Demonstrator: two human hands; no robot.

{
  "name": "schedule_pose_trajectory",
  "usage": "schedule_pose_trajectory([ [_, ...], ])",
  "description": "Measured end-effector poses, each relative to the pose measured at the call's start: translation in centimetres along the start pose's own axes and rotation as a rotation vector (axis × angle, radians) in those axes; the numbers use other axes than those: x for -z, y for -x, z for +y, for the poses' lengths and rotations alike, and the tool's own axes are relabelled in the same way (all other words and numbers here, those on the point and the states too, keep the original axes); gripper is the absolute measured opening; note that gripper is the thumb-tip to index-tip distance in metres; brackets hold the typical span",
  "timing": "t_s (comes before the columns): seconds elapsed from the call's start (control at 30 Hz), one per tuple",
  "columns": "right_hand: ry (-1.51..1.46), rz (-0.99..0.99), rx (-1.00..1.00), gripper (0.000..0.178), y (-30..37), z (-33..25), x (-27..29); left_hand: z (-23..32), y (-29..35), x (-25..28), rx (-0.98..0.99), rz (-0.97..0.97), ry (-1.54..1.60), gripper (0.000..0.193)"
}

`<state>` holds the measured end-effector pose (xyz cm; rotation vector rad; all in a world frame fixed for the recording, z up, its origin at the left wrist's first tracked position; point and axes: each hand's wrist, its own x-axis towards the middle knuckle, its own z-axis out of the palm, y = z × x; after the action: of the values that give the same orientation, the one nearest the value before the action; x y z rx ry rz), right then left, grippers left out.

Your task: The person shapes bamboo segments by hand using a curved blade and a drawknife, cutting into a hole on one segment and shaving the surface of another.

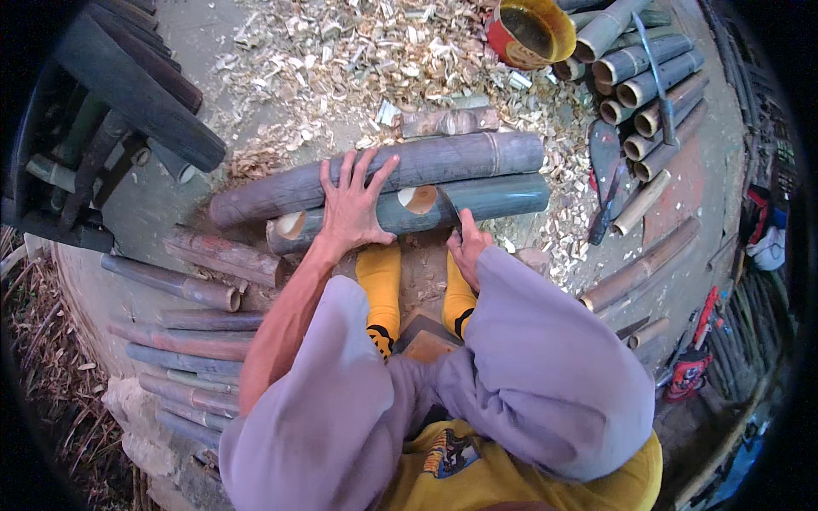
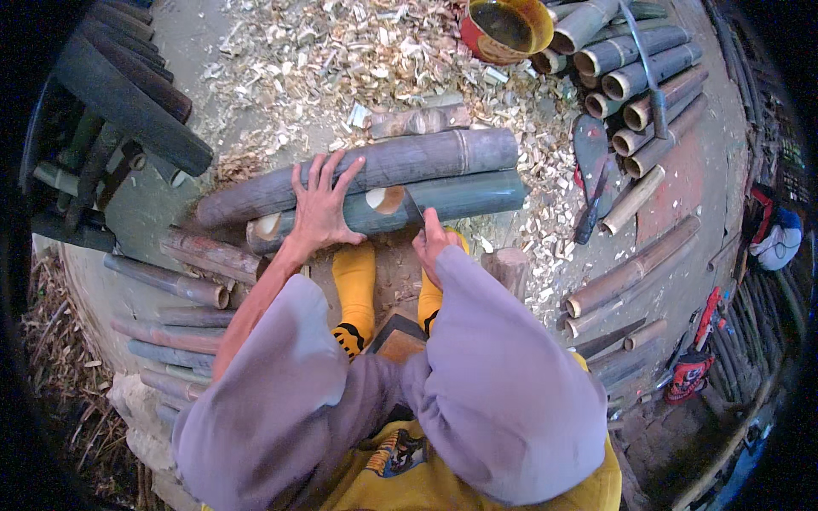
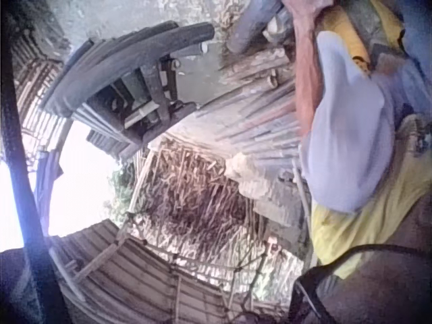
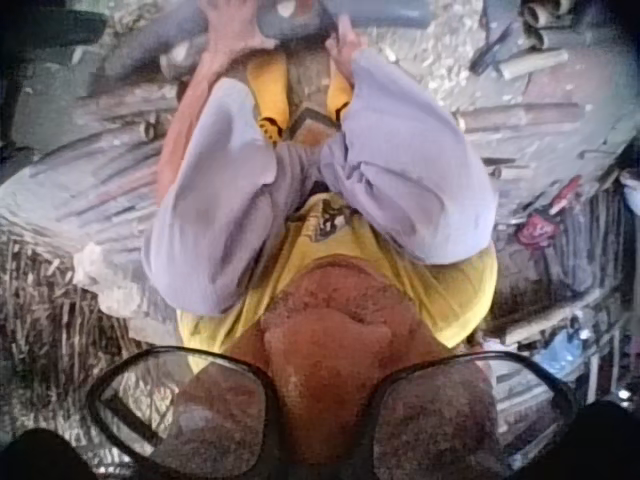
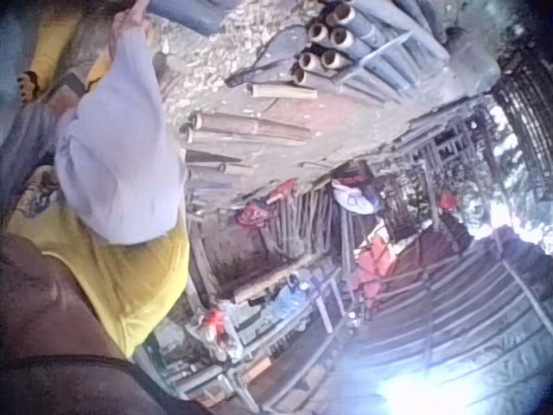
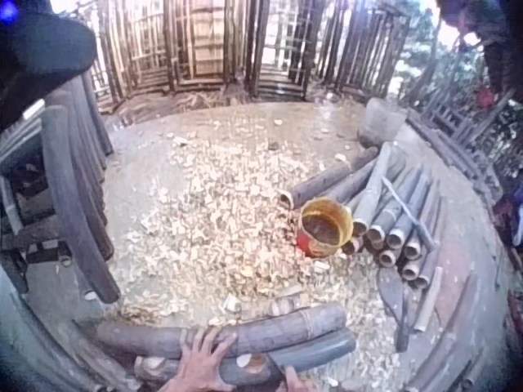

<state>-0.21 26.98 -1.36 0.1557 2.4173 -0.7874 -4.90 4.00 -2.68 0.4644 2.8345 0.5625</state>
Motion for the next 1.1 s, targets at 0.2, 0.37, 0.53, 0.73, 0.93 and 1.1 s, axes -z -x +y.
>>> schedule_pose_trajectory([
  [0.2,0.028,0.312,0.321,0.035,-0.9,1.5,2.4,-0.8,1.0,0.1,-0.008,0.015,-0.034,0.133],
  [0.37,0.247,0.481,0.367,0.031,-1.3,1.3,15.7,-3.5,3.9,2.2,0.044,-0.06,-0.145,0.136],
  [0.53,0.362,0.472,0.343,0.036,1.7,-4.0,25.3,-11.2,10.9,5.1,0.254,-0.085,-0.234,0.133],
  [0.73,0.221,0.1,0.365,0.039,3.0,-13.4,22.2,-13.9,13.7,5.4,0.294,0.049,-0.133,0.131],
  [0.93,0.178,-0.187,0.785,0.043,2.7,-15.1,2.6,-14.4,12.0,4.1,0.225,0.102,-0.039,0.131],
  [1.1,-0.187,-0.321,0.356,0.045,3.6,-17.3,-11.8,-14.9,12.9,4.3,0.253,0.12,-0.018,0.131],
])
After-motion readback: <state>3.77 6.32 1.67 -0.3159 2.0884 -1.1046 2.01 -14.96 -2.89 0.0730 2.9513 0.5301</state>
